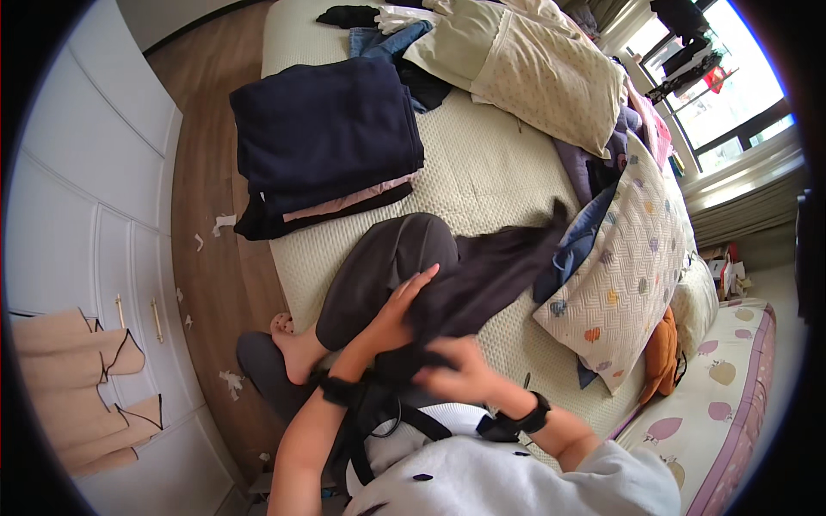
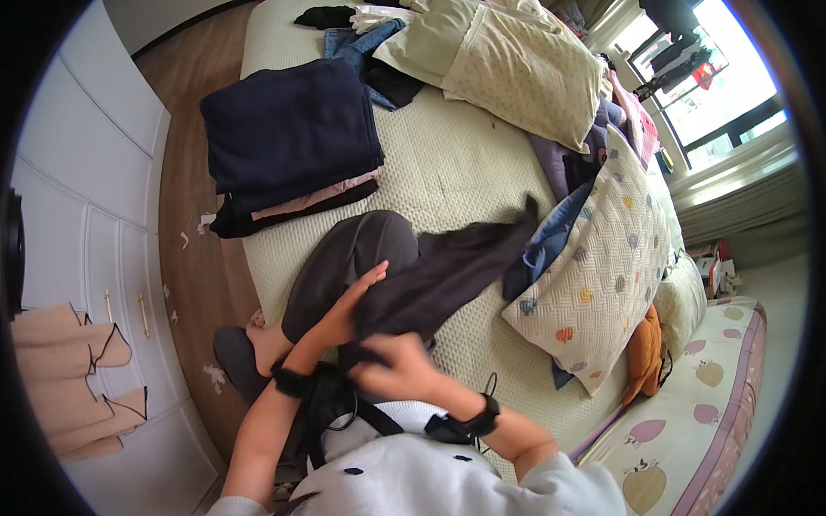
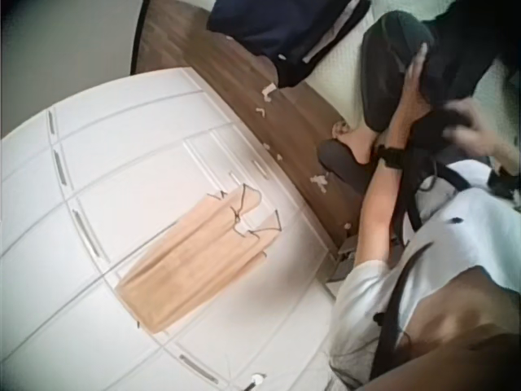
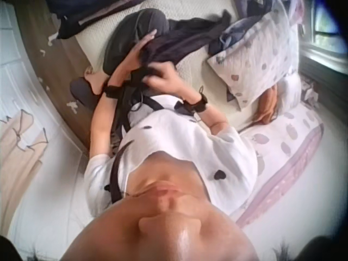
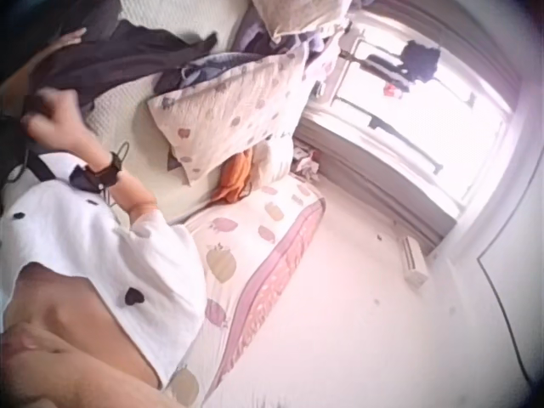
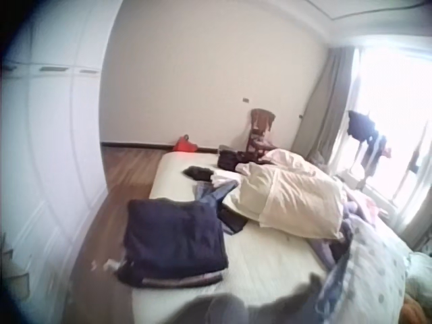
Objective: Folding various articles of clothing while sitting on a bed.
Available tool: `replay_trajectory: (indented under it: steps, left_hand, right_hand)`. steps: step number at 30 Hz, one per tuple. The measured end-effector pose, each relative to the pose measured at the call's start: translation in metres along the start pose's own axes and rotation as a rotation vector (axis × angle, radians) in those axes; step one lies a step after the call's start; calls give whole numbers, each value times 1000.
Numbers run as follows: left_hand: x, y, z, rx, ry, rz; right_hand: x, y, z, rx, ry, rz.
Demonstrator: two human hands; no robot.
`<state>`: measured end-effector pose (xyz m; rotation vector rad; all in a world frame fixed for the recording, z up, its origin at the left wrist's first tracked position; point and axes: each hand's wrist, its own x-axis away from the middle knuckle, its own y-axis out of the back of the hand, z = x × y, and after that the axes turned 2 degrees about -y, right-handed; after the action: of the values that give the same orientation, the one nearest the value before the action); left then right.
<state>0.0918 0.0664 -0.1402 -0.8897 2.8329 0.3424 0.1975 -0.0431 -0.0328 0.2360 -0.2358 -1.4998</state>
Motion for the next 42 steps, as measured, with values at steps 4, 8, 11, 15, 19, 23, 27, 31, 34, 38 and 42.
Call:
replay_trajectory:
  steps: [4,8,11,15,19,23,27,31,34,38,42]
  left_hand:
    - [3,14,-56,365,65,45]
    - [33,74,-82,251,46,-201]
    - [47,113,-99,173,42,-389]
    - [9,74,-92,-428,113,-534]
    - [-43,3,0,-885,57,-53]
    - [-90,-23,34,-992,-18,-301]
    - [-134,-26,52,-989,81,-344]
    - [-129,-18,70,-1033,96,-403]
    - [-134,-23,71,-1022,107,-412]
    - [-132,-22,74,-1047,154,-370]
    - [-137,-23,72,-1046,137,-389]
  right_hand:
    - [-32,-43,22,160,162,567]
    - [-49,-27,11,-55,287,572]
    - [-56,32,-5,130,132,313]
    - [-45,131,-73,501,-77,-126]
    - [-57,237,-141,612,-251,-198]
    - [-96,331,-217,770,-402,-430]
    - [-71,455,-296,1116,-579,-669]
    - [-63,467,-349,1084,-572,-774]
    - [-30,492,-385,1189,-561,-872]
    - [-41,479,-395,1099,-687,-980]
    - [-33,490,-392,1052,-681,-1054]
